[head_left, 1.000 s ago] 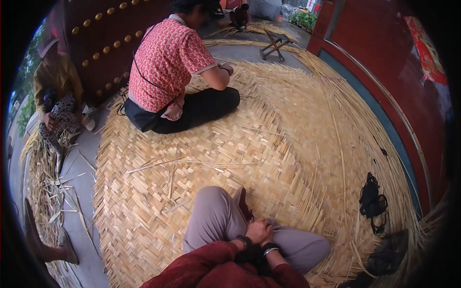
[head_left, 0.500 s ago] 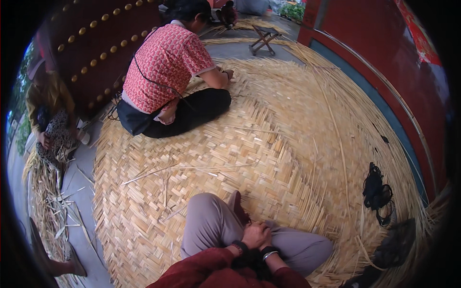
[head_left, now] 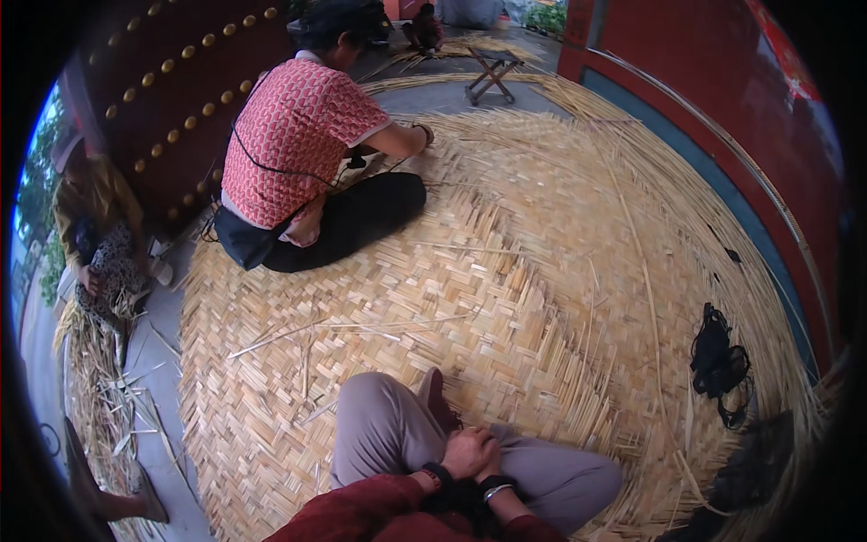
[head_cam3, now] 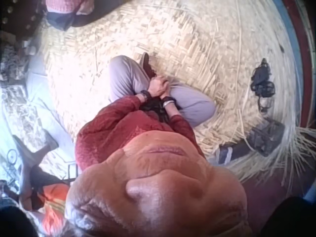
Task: Weaving bamboo strips together to form a large mat while sitting on the ground.
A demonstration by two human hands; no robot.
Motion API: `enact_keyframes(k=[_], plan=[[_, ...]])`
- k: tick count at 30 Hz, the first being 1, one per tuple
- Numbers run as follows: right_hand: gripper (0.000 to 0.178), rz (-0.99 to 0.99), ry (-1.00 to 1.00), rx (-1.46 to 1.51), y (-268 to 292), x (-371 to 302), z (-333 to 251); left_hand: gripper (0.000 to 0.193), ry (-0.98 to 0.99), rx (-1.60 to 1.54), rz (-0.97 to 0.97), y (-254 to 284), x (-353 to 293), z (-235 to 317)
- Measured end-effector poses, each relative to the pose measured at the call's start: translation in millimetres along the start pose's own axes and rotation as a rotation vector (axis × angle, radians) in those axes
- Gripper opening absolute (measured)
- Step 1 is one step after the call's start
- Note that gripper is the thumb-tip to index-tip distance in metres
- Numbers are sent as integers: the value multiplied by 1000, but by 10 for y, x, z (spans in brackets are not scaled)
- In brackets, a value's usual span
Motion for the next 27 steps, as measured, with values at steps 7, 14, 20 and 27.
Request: enact_keyframes(k=[7, 14, 20, 27], plan=[[27, 45, 63, 224, -150, 3, 394, 29, 1, -5, -8, 11, 46, 58], [27, 22, 142, 96, -60, 83, 252, 32, 51, 6, -48, -26, 55, 58], [28, 50, 276, -23, -73, 63, 132, 33, -16, 25, -78, 14, 10, 42], [27, -124, 201, -520, 110, 24, -616, 43, -165, 118, 116, 1724, 115, 588]])
Point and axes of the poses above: each hand's wrist, its own x-axis towards the middle knuckle, its own y-axis out of the back of the hand, z = x × y, the point moved 4 cm from there along x, towards the middle knuckle, and after that the axes turned 9 degrees about x, right-handed, at the moved point
